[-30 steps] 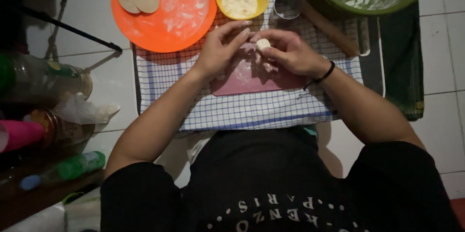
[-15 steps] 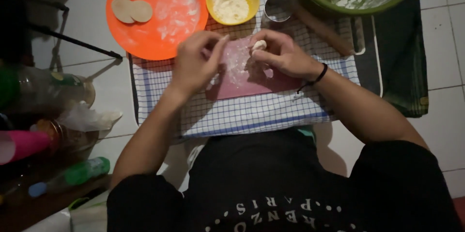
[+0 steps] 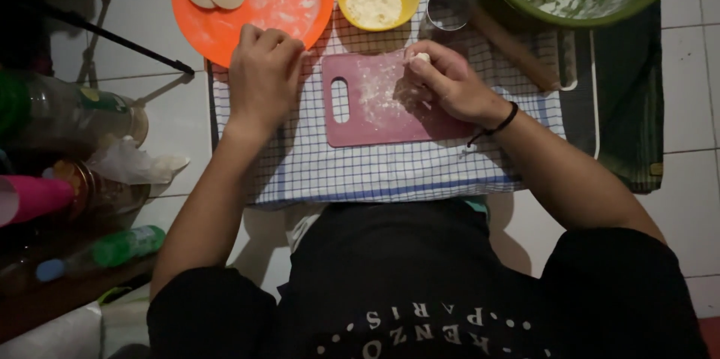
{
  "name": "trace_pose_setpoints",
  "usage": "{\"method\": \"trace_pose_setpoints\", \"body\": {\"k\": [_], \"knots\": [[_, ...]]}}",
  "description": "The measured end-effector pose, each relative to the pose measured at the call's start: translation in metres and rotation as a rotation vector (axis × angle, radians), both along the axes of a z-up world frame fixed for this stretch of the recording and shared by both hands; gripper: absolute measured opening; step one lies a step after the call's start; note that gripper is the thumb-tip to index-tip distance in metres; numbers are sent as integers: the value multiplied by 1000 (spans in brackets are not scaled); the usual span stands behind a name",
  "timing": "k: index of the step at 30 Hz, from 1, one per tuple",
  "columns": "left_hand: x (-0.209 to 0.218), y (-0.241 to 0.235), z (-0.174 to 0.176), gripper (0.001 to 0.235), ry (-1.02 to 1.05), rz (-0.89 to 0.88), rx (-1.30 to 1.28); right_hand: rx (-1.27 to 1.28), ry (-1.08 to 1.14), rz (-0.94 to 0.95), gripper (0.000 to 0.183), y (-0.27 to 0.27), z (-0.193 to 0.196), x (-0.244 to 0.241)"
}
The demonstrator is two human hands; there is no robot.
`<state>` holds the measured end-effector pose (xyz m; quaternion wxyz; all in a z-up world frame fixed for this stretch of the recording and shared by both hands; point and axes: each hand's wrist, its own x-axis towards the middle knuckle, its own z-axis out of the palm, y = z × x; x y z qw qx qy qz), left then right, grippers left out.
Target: Kneading dough in a bowl and portioning it into small balls on a mat.
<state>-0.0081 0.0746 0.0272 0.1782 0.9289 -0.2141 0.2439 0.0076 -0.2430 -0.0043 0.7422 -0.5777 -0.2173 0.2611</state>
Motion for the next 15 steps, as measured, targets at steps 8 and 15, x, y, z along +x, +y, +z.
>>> {"method": "trace_pose_setpoints", "body": {"k": [8,15], "knots": [[6,-5,15,15,11,19,68,-212,-159,-31,27,-1,5,3],[71,-92,26,19,-130,-435,34,-296,-302,-17,19,0,10,-5]]}}
